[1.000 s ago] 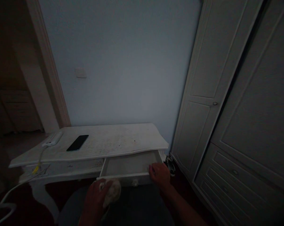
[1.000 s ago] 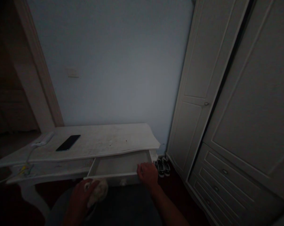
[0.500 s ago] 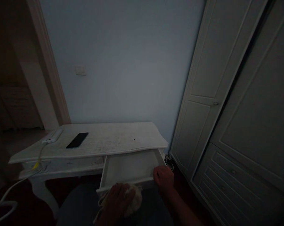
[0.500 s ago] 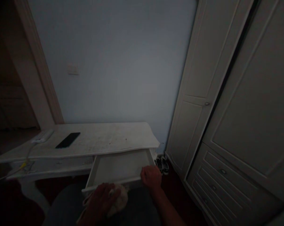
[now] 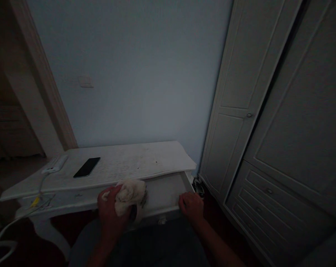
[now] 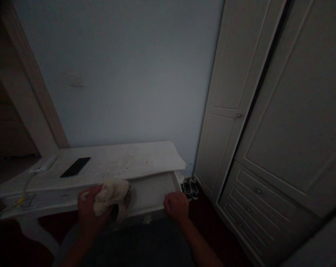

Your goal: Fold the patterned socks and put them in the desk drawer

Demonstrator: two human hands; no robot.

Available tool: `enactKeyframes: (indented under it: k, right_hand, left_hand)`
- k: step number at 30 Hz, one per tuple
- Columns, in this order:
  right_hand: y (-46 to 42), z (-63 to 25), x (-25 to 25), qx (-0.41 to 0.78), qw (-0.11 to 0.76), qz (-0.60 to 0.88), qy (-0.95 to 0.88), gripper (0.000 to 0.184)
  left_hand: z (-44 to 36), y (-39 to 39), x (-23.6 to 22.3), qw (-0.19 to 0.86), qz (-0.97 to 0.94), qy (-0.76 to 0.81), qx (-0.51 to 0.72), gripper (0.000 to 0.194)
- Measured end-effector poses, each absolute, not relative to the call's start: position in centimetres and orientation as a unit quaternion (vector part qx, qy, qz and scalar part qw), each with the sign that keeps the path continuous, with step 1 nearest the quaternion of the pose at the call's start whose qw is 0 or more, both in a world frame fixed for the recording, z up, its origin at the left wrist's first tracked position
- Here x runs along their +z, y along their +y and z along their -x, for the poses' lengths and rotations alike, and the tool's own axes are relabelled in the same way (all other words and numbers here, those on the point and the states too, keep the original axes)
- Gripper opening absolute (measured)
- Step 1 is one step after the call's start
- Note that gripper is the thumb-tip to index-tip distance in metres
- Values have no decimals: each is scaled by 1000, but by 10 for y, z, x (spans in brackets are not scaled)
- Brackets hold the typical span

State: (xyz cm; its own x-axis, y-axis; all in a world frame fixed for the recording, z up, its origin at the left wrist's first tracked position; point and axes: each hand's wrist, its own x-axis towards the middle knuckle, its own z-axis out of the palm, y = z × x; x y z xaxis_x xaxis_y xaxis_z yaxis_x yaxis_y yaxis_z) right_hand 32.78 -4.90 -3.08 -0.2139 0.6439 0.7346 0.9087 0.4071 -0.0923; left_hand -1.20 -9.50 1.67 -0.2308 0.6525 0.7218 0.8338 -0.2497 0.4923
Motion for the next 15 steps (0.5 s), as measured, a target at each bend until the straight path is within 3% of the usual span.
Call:
enactKeyframes:
  k: [1, 3, 6, 11, 13, 15]
  right_hand:
    - [-49, -328, -31, -178, 355, 519, -757, 39]
    - [-49, -329, -33, -166, 342, 531, -757, 40]
    - [-50, -332, -33, -137, 316, 547, -763, 41]
    - [-49, -319, -12, -12, 280, 575, -769, 35]
    - [-43, -299, -1, 80, 269, 539, -794, 33]
    - [-33, -269, 7, 174, 223, 470, -836, 44]
  left_hand:
    - [1, -81, 20, 62, 629, -611, -477, 62]
    - [-17, -56, 21, -86, 742, -587, -313, 61]
    - [-30, -37, 13, -189, 806, -524, -200, 61]
    - [-9, -52, 0, -227, 806, -524, -157, 68]
    - [1, -65, -1, -198, 818, -523, -134, 58]
    - [8, -79, -2, -130, 830, -531, -108, 53]
